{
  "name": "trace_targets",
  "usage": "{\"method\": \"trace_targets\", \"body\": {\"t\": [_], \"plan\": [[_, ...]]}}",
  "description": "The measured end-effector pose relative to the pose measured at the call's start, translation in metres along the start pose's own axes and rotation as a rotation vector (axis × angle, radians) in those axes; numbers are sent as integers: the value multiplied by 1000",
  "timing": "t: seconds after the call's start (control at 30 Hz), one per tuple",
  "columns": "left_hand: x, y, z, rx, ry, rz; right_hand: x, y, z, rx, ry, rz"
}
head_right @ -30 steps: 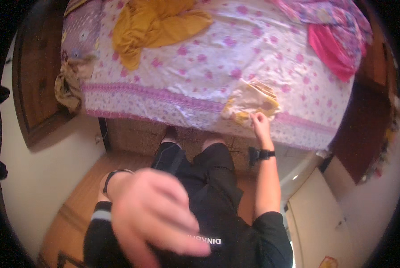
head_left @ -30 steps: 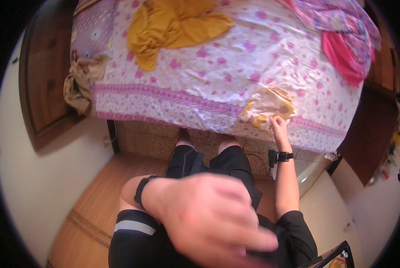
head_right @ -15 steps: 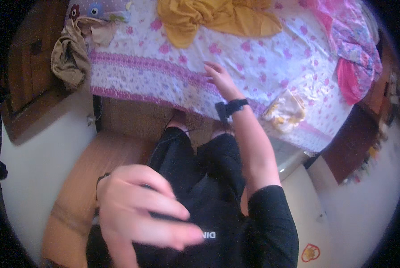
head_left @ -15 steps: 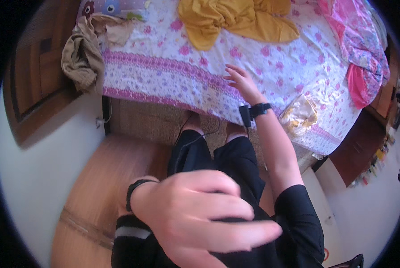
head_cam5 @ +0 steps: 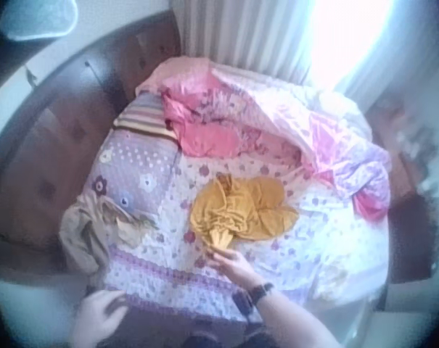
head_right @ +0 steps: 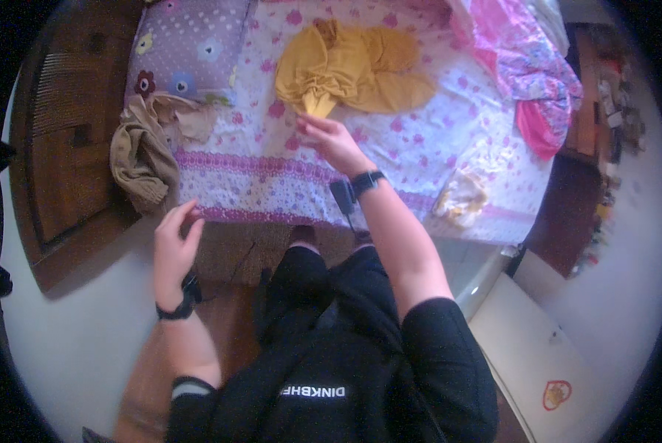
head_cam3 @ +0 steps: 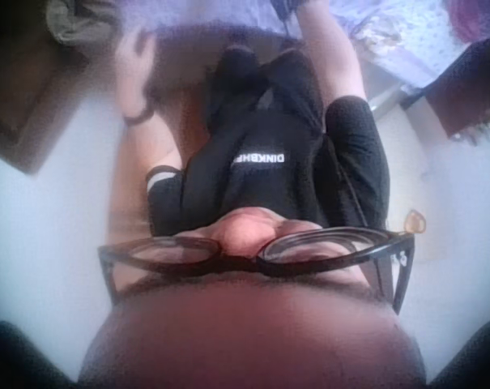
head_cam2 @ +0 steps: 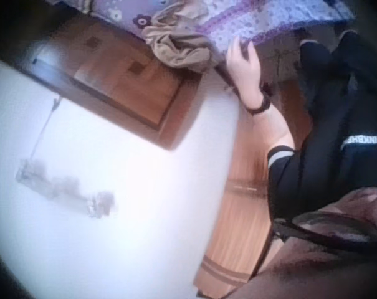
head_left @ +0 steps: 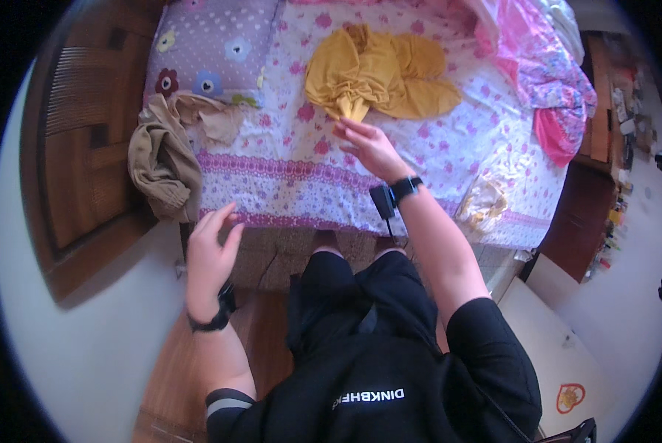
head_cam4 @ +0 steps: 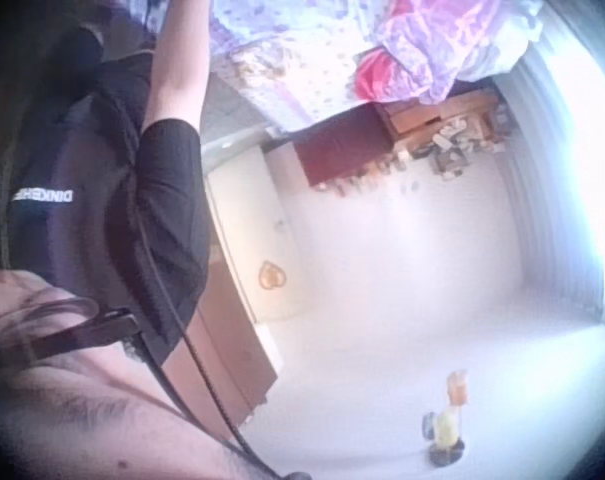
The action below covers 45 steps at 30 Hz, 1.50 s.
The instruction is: The person folds several pieces of clothing on a bed. They first fold a pair of patterned shorts, then a yellow long-sleeved shirt, and finally a pair of brown pants. Each item is smoothed out and folded into a compact shape before being placed on the bed.
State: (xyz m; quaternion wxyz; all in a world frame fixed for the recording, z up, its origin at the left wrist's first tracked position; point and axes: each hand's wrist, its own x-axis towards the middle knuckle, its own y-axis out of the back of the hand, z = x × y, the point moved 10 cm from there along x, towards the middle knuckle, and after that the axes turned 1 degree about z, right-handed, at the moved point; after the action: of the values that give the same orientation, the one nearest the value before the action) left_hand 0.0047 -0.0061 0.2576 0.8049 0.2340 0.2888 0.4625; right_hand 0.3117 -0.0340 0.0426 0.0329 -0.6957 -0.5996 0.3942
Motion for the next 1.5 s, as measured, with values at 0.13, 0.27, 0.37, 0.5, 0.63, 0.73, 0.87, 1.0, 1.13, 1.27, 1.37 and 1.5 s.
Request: {"method": "trace_targets", "body": {"t": [0.13,0.27,0.37,0.5,0.63,0.73,0.87,1.0,1.13,1.27,1.37,1.5], "plan": [[36,-65,3,95,-160,-127,-93,-56,-91,-415,158,-188],[65,-129,59,98,-252,-33,-182,-96,-177,-479,301,-152],[78,-147,114,132,-321,229,-248,-124,-228,-565,382,-146],[102,-184,155,108,-366,113,-328,-141,-284,-588,586,-213],[94,-192,195,-115,-437,-48,-390,-95,-326,-504,653,-75],[79,-155,239,-240,-511,-33,-431,-48,-368,-428,834,-57],[42,-84,307,-188,-597,0,-469,17,-415,-380,985,57],[0,-21,370,-230,-591,-7,-496,24,-463,-622,1165,127],[-32,38,411,-190,-607,122,-533,-26,-501,-822,1542,133],[-49,80,447,-262,-734,174,-559,-86,-510,-851,1835,91],[-45,105,464,-135,-774,247,-557,-118,-522,-1010,1873,286],[-20,125,462,73,-771,276,-546,-150,-540,-1129,1858,480]]}}
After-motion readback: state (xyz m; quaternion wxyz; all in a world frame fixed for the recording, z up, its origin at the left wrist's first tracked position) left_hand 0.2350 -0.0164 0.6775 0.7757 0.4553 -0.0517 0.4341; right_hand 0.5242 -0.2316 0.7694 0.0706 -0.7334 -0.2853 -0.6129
